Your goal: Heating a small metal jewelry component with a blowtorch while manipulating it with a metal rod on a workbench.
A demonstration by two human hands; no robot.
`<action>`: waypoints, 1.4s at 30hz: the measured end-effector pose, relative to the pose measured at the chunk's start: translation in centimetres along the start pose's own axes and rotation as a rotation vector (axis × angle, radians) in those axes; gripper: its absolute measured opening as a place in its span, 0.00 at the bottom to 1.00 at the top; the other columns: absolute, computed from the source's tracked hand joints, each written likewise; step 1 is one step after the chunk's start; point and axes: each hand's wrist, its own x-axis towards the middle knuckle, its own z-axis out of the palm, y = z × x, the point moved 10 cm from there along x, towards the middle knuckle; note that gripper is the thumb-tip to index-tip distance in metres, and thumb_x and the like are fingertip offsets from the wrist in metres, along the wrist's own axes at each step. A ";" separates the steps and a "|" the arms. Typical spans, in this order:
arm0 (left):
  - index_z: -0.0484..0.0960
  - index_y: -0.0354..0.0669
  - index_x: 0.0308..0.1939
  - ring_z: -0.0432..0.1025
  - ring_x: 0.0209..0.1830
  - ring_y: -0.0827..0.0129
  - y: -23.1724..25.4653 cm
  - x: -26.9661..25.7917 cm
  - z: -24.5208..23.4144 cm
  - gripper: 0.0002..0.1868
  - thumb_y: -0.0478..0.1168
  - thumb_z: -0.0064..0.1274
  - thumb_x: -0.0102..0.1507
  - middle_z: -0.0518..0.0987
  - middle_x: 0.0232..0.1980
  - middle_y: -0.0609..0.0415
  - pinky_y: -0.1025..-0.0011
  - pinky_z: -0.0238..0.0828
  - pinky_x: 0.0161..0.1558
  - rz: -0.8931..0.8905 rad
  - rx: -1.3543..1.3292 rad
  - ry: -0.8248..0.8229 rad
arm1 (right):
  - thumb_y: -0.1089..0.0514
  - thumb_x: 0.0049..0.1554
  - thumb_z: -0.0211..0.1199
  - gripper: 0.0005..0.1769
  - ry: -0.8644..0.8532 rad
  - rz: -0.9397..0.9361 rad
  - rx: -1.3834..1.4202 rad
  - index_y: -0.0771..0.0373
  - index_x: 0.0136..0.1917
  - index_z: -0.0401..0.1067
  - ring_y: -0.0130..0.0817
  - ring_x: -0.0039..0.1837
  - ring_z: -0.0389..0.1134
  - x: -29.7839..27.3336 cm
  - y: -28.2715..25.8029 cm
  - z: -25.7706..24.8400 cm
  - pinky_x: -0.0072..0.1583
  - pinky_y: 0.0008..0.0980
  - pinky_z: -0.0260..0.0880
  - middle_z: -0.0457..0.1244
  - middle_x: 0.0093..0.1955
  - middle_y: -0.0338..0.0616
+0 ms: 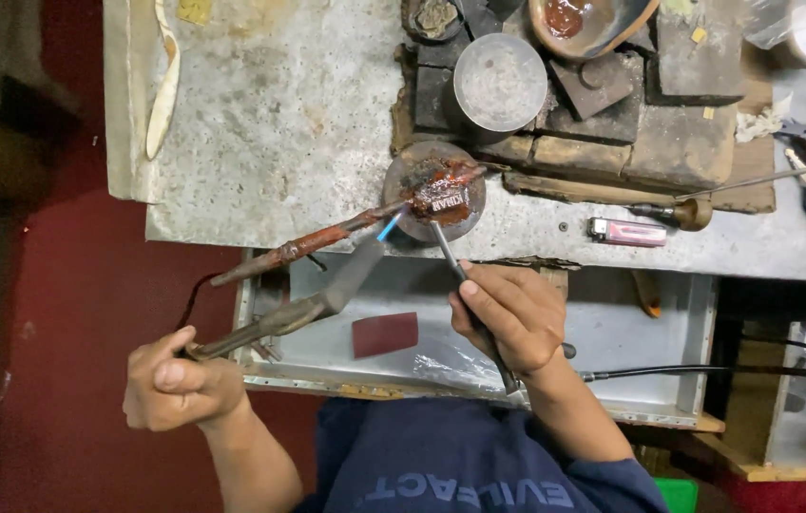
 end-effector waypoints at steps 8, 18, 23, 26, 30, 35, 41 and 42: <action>0.77 0.27 0.30 0.69 0.17 0.58 -0.7 -0.4 -0.3 0.31 0.44 0.33 0.80 0.79 0.23 0.44 0.64 0.64 0.23 -0.016 -0.020 0.013 | 0.65 0.62 0.67 0.12 -0.003 -0.006 -0.028 0.68 0.57 0.70 0.49 0.42 0.76 0.2 0.1 0.4 0.42 0.37 0.77 0.71 0.50 0.62; 0.79 0.26 0.30 0.69 0.18 0.59 -0.4 -0.5 -0.3 0.31 0.42 0.32 0.80 0.78 0.23 0.45 0.65 0.64 0.23 0.011 -0.013 -0.021 | 0.65 0.62 0.67 0.14 -0.027 0.055 -0.057 0.68 0.59 0.68 0.48 0.45 0.77 -0.2 -0.2 1.1 0.43 0.37 0.74 0.70 0.51 0.63; 0.78 0.26 0.29 0.70 0.17 0.58 -0.3 -0.7 -0.4 0.32 0.43 0.32 0.80 0.79 0.23 0.45 0.64 0.66 0.24 0.008 -0.008 -0.010 | 0.65 0.61 0.67 0.12 -0.005 0.080 -0.090 0.70 0.56 0.69 0.47 0.43 0.76 0.2 -0.6 1.0 0.42 0.37 0.72 0.71 0.48 0.63; 0.78 0.27 0.29 0.69 0.17 0.57 -0.1 -0.7 -0.4 0.32 0.44 0.31 0.80 0.79 0.23 0.45 0.62 0.65 0.24 0.005 -0.010 -0.011 | 0.65 0.61 0.67 0.11 0.022 0.087 -0.091 0.73 0.53 0.70 0.48 0.42 0.76 0.5 -0.9 1.0 0.40 0.37 0.71 0.71 0.46 0.65; 0.79 0.27 0.30 0.68 0.17 0.59 0.0 -0.6 -0.4 0.31 0.43 0.31 0.80 0.79 0.23 0.45 0.64 0.64 0.23 0.020 0.002 -0.031 | 0.65 0.61 0.66 0.10 0.030 0.108 -0.083 0.72 0.53 0.69 0.47 0.40 0.75 0.9 -0.9 1.1 0.38 0.36 0.67 0.70 0.44 0.63; 0.78 0.26 0.30 0.68 0.16 0.59 0.2 -0.6 -0.5 0.30 0.42 0.32 0.80 0.78 0.23 0.45 0.64 0.64 0.23 0.019 -0.015 -0.026 | 0.64 0.60 0.66 0.09 0.025 0.135 -0.091 0.73 0.51 0.72 0.47 0.39 0.75 0.7 -0.7 1.2 0.38 0.37 0.71 0.71 0.43 0.62; 0.77 0.27 0.30 0.71 0.19 0.55 0.7 -0.2 -0.5 0.30 0.43 0.32 0.80 0.79 0.24 0.44 0.60 0.67 0.27 -0.023 -0.021 -0.026 | 0.66 0.59 0.68 0.10 0.026 0.124 -0.079 0.74 0.52 0.72 0.49 0.41 0.76 0.3 -0.7 1.4 0.38 0.38 0.71 0.71 0.45 0.64; 0.77 0.27 0.30 0.71 0.19 0.55 0.5 -0.3 -0.6 0.30 0.43 0.32 0.80 0.79 0.24 0.44 0.60 0.67 0.27 -0.024 -0.020 -0.026 | 0.66 0.59 0.68 0.10 0.025 0.123 -0.078 0.74 0.52 0.72 0.49 0.41 0.76 0.3 -0.7 1.4 0.38 0.38 0.71 0.71 0.45 0.64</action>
